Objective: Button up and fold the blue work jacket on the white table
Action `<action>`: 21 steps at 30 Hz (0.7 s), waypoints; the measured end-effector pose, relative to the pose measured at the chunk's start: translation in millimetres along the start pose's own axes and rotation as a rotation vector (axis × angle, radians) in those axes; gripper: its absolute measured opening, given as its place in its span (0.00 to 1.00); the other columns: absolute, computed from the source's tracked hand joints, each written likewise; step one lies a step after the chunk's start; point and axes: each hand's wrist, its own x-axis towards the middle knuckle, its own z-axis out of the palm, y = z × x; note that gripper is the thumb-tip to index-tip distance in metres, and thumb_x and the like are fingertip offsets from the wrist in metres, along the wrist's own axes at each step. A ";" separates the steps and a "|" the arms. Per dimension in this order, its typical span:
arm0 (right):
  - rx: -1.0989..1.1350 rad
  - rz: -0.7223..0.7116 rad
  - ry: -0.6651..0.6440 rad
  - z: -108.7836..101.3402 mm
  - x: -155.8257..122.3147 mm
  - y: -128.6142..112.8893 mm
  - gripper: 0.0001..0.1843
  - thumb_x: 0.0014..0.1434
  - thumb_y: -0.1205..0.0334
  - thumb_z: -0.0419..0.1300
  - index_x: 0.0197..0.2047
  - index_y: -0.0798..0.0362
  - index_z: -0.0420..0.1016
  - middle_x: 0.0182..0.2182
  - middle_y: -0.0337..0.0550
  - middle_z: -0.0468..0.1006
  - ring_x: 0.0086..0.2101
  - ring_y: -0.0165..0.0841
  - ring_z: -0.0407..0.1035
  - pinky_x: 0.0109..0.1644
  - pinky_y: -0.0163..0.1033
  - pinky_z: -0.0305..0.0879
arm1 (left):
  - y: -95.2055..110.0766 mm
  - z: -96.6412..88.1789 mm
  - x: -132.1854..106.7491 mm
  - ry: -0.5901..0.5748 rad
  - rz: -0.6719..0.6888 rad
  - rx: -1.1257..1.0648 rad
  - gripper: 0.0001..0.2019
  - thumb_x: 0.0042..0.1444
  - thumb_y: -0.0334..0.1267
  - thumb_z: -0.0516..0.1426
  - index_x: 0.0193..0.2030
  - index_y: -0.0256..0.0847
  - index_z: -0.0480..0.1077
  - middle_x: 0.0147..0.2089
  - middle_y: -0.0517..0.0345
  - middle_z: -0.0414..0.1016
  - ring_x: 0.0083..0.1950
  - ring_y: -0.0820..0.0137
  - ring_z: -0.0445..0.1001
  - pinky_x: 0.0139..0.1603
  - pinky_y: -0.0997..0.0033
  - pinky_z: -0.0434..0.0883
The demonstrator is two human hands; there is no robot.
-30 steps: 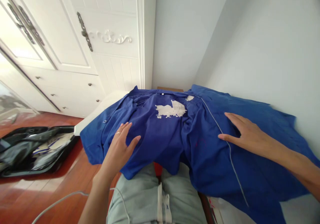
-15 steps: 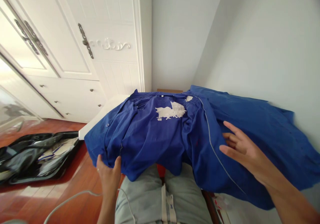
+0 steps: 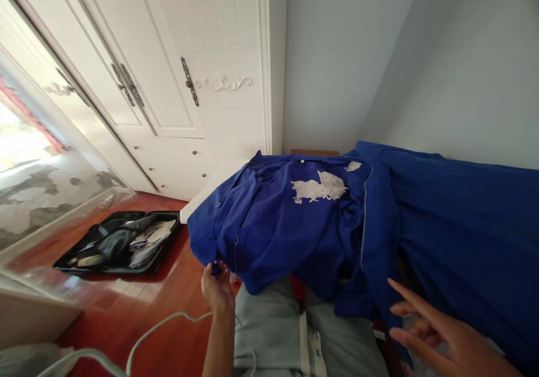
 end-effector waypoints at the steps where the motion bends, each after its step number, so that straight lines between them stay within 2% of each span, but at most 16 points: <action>1: -0.004 -0.011 -0.013 1.0 -0.9 -4.0 0.54 0.42 0.26 0.60 0.64 0.52 0.71 0.48 0.48 0.74 0.32 0.28 0.72 0.35 0.28 0.74 | 4.1 1.3 -2.5 -0.035 -0.009 -0.037 0.09 0.50 0.42 0.58 0.32 0.42 0.62 0.29 0.62 0.65 0.29 0.74 0.68 0.32 0.75 0.68; 4: -0.023 -0.004 -0.079 4.0 -2.4 -12.2 0.48 0.45 0.25 0.56 0.58 0.52 0.76 0.45 0.48 0.75 0.35 0.30 0.73 0.38 0.29 0.74 | 19.3 6.8 -11.5 -0.161 -0.031 -0.150 0.13 0.48 0.40 0.60 0.27 0.41 0.57 0.25 0.65 0.58 0.25 0.77 0.62 0.30 0.75 0.67; 6: -0.074 0.077 -0.181 5.4 -1.7 -11.9 0.47 0.46 0.24 0.54 0.54 0.54 0.78 0.42 0.49 0.75 0.32 0.32 0.73 0.33 0.29 0.71 | 29.4 12.1 -19.9 -0.259 -0.077 -0.257 0.14 0.47 0.38 0.63 0.26 0.41 0.58 0.25 0.66 0.58 0.25 0.78 0.61 0.29 0.76 0.66; 9: -0.181 0.277 -0.346 7.6 2.5 -7.5 0.54 0.45 0.23 0.53 0.60 0.59 0.72 0.40 0.52 0.75 0.22 0.31 0.69 0.21 0.31 0.60 | 36.6 22.2 -38.1 -0.392 -0.206 -0.297 0.13 0.43 0.36 0.68 0.26 0.39 0.65 0.26 0.65 0.64 0.26 0.77 0.65 0.29 0.75 0.67; 12: -0.216 0.330 -0.352 11.8 8.9 -10.3 0.56 0.49 0.26 0.52 0.67 0.61 0.63 0.45 0.54 0.74 0.18 0.30 0.66 0.20 0.32 0.57 | 28.2 32.0 -62.0 -0.517 -0.258 -0.004 0.14 0.40 0.41 0.71 0.25 0.37 0.73 0.28 0.58 0.72 0.29 0.72 0.71 0.29 0.73 0.69; 15: -0.266 0.351 -0.294 16.4 14.5 -24.8 0.44 0.59 0.33 0.49 0.65 0.60 0.62 0.43 0.51 0.74 0.19 0.27 0.66 0.22 0.31 0.60 | 7.9 38.4 -85.5 -0.680 -0.206 0.420 0.17 0.42 0.48 0.70 0.28 0.34 0.79 0.32 0.46 0.79 0.34 0.64 0.77 0.32 0.70 0.71; 18: -0.365 0.357 -0.232 19.0 17.4 -40.3 0.30 0.67 0.40 0.44 0.48 0.60 0.70 0.31 0.46 0.74 0.22 0.25 0.68 0.24 0.25 0.56 | -13.4 40.8 -100.7 -0.756 -0.136 0.669 0.18 0.46 0.51 0.69 0.32 0.36 0.81 0.35 0.43 0.82 0.38 0.58 0.79 0.36 0.66 0.73; 20: -0.392 0.326 -0.201 19.7 18.6 -43.8 0.27 0.68 0.43 0.45 0.38 0.60 0.69 0.28 0.45 0.73 0.24 0.24 0.68 0.26 0.23 0.53 | -23.5 41.2 -104.5 -0.755 -0.124 0.681 0.18 0.45 0.51 0.69 0.33 0.37 0.81 0.35 0.44 0.82 0.38 0.57 0.80 0.35 0.65 0.74; 21: -0.388 0.314 -0.190 19.9 19.2 -42.6 0.26 0.68 0.44 0.46 0.37 0.60 0.69 0.28 0.45 0.73 0.25 0.24 0.68 0.26 0.23 0.52 | -27.0 41.4 -104.8 -0.738 -0.134 0.659 0.18 0.44 0.51 0.69 0.33 0.37 0.80 0.35 0.44 0.82 0.37 0.57 0.80 0.34 0.66 0.73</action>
